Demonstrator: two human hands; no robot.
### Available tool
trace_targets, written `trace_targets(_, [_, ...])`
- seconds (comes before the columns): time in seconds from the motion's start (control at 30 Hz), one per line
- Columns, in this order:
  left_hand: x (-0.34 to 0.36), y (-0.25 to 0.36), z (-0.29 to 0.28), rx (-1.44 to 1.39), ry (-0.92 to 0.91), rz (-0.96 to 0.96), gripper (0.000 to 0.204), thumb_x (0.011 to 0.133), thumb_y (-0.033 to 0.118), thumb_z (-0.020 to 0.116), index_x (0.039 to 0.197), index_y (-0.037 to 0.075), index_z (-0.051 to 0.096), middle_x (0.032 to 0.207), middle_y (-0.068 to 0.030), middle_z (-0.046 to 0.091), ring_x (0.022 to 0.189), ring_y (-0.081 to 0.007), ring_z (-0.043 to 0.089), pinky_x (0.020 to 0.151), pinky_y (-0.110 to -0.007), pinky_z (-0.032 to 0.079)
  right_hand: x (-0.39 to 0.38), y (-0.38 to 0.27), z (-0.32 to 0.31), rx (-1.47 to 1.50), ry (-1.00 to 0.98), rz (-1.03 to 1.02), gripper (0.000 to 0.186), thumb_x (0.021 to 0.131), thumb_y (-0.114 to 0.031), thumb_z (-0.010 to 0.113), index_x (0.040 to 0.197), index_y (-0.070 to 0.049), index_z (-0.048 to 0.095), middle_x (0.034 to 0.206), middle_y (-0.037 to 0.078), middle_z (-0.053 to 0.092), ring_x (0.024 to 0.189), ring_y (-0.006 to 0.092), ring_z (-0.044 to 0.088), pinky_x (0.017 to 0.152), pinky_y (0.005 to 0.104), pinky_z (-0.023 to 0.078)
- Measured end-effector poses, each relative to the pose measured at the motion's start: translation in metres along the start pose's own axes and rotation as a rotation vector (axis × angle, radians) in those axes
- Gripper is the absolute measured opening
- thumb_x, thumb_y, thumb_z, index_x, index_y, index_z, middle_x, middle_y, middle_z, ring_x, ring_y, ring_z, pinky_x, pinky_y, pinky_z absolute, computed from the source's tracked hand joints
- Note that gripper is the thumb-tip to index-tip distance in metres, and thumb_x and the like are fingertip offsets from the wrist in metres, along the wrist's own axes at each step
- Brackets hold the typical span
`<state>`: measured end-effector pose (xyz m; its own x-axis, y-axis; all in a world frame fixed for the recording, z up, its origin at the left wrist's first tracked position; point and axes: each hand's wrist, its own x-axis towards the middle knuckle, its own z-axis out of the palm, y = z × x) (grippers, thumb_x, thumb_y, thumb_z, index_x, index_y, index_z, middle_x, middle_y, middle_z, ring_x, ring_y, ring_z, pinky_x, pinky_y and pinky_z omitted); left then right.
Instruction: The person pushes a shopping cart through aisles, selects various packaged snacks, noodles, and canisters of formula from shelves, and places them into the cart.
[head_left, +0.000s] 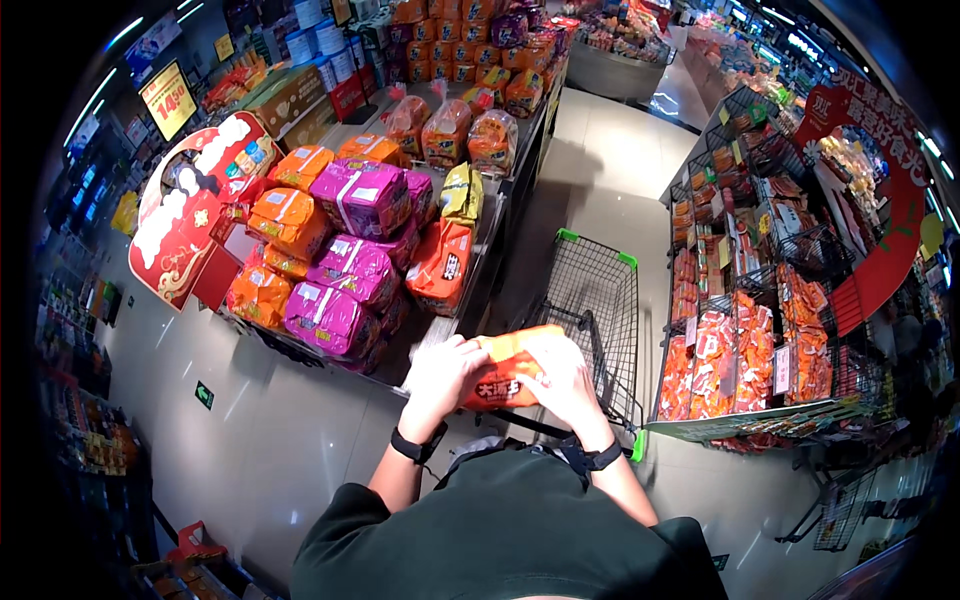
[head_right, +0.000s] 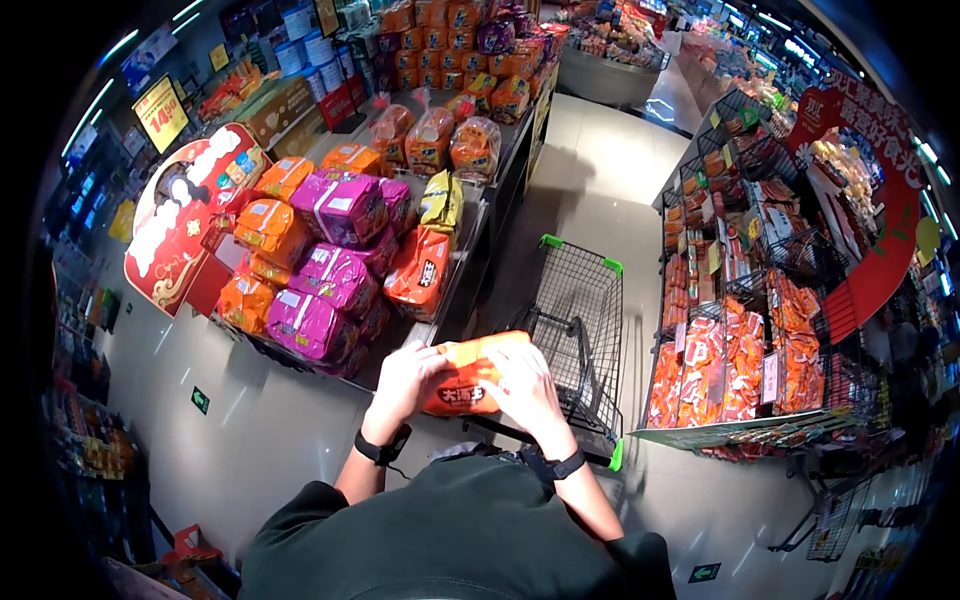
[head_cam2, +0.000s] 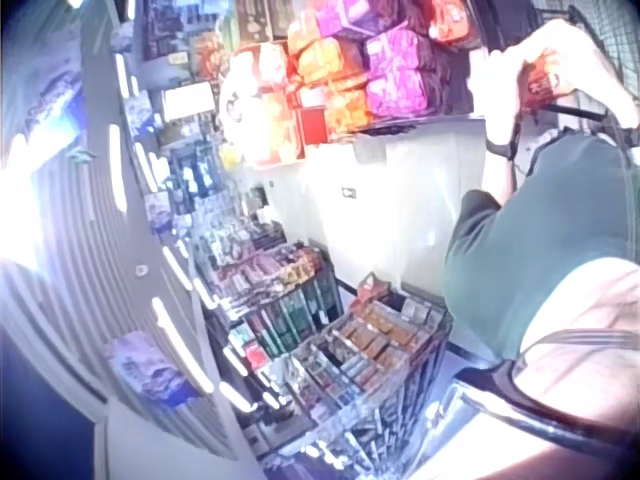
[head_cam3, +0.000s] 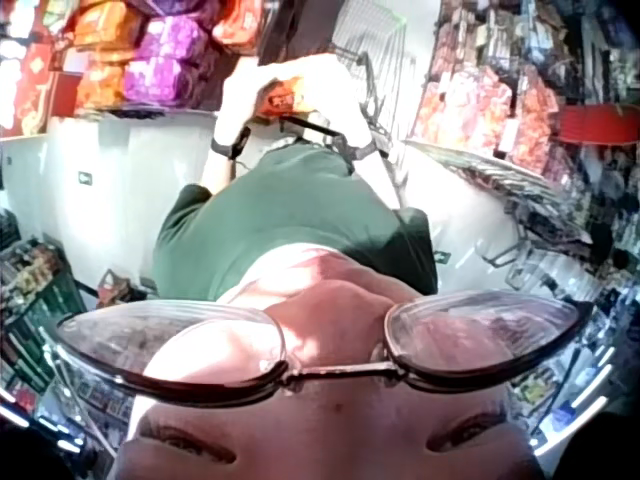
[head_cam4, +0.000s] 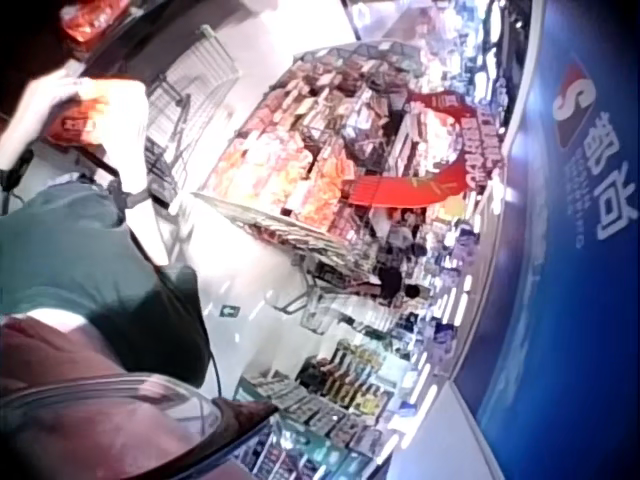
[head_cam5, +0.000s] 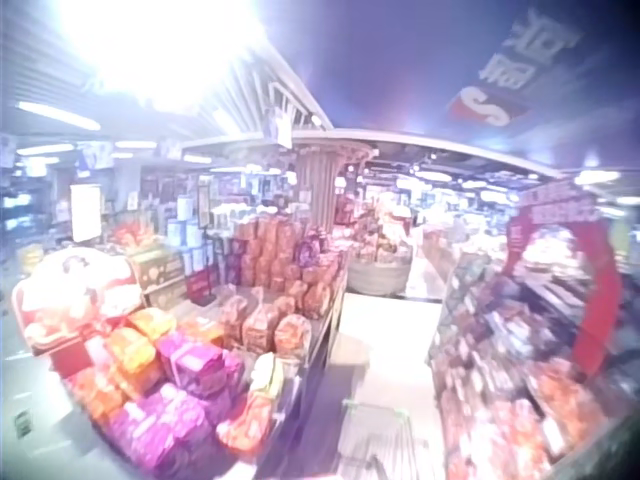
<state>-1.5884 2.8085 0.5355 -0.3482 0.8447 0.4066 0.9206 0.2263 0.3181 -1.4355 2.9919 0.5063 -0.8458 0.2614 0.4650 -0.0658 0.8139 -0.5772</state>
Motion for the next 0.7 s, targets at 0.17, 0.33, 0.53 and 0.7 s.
trace_targets(0.17, [0.007,-0.014,0.025,-0.048,-0.008,0.146,0.018,0.078,0.014,0.075,0.096,0.011,0.073,0.088,-0.0019,0.068,0.087,-0.0233,0.065,0.071,-0.035,0.054,-0.017,0.021,0.012,-0.010,0.069,0.020,0.017,0.077,-0.014,0.077,0.091,-0.006,0.072,0.086,0.008,0.068,0.089,0.0293,0.065,0.087,0.0444,0.049])
trace_targets(0.33, [0.024,-0.031,0.034,-0.194,-0.005,0.215,0.028,0.080,0.009,0.070,0.108,0.013,0.071,0.101,-0.0010,0.070,0.098,-0.0245,0.064,0.095,-0.040,0.048,-0.036,0.031,0.026,-0.101,0.223,-0.030,0.013,0.075,-0.011,0.075,0.087,-0.006,0.075,0.081,0.007,0.068,0.078,0.0280,0.065,0.077,0.0424,0.048])
trace_targets(0.53, [0.030,-0.076,0.063,-0.288,-0.055,0.147,0.042,0.078,-0.001,0.069,0.119,0.009,0.068,0.102,-0.0092,0.071,0.098,-0.0289,0.067,0.089,-0.038,0.052,-0.024,0.060,0.018,-0.200,0.208,0.022,0.009,0.076,-0.011,0.078,0.084,-0.008,0.075,0.083,0.006,0.070,0.079,0.0266,0.066,0.078,0.0420,0.049])
trace_targets(0.7, [0.046,-0.085,0.103,-0.413,-0.013,-0.307,0.051,0.092,0.008,0.067,0.140,0.005,0.052,0.129,-0.0191,0.062,0.117,-0.0373,0.062,0.099,-0.043,0.052,-0.006,0.134,0.002,-0.266,0.163,0.121,0.011,0.079,-0.013,0.079,0.081,-0.006,0.070,0.079,0.008,0.066,0.078,0.0300,0.063,0.077,0.0434,0.047])
